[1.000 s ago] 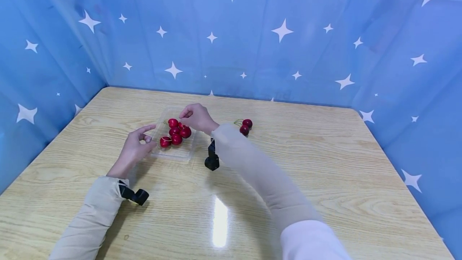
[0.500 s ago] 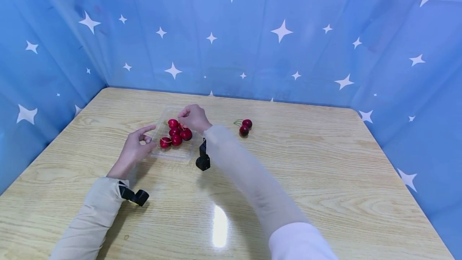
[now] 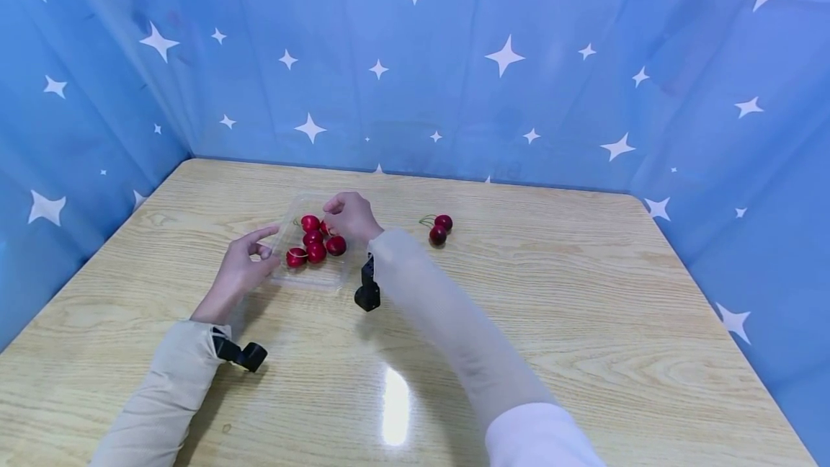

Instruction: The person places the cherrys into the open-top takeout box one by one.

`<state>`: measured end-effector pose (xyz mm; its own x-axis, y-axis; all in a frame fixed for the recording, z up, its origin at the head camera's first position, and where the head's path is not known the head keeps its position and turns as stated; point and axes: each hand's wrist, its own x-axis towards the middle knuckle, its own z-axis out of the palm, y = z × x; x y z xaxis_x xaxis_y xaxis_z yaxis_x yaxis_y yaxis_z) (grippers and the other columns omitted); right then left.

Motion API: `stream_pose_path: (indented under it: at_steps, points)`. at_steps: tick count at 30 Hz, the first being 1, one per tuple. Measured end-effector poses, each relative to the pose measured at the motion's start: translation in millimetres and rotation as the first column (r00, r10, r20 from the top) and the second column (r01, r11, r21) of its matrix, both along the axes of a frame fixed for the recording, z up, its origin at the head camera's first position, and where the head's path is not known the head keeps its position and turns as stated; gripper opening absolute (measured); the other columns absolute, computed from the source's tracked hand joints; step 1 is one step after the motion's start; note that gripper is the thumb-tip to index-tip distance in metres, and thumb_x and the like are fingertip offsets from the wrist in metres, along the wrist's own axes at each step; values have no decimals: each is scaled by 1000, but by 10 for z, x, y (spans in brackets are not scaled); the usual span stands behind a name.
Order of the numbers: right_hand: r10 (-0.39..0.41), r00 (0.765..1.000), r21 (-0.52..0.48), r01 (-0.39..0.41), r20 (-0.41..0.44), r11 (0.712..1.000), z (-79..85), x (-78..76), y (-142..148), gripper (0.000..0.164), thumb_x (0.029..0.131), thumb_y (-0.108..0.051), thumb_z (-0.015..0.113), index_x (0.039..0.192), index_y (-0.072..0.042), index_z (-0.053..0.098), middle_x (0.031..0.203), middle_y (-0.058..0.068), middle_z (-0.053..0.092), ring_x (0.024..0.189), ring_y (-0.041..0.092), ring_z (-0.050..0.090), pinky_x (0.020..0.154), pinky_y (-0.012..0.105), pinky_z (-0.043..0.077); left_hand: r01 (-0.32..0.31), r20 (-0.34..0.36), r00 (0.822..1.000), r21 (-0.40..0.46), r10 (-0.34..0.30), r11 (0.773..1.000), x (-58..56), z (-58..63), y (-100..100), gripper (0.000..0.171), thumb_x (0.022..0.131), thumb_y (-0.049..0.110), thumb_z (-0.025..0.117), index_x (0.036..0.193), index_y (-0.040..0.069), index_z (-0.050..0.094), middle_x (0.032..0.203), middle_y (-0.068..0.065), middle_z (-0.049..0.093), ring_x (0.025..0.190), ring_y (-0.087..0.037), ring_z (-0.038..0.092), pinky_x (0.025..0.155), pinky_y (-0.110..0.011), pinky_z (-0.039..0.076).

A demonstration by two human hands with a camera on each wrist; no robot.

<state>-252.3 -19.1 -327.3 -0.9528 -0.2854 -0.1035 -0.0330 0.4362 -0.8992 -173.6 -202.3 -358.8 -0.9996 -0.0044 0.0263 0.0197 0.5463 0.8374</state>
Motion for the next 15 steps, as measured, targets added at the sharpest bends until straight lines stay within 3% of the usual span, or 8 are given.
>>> stream_pose_path:
  at_steps: [8, 15]
  points:
    - [16, 997, -9, -17, -74, 1000, 95, -25, 134, 22, 84, -3, 53, 105, 2, 58, 99, 10, 57, 82, 26, 60, 68, 30, 50, -1, -5, 1000, -3, 1, 1000, -2, -11, -10, 54, 77, -1, 52, 130, 1, 41, 76, -6, 44, 50, -7, 37, 43, -22, 33]
    - [8, 989, 31, -4, -145, 999, 127, -164, 423, 20, 86, -10, 55, 104, -3, 60, 101, 8, 58, 92, 20, 55, 72, 27, 47, 3, -10, 1000, 2, -3, 1000, -6, -20, -17, 53, 78, -1, 52, 129, 0, 42, 76, -6, 43, 50, -8, 37, 43, -22, 33]
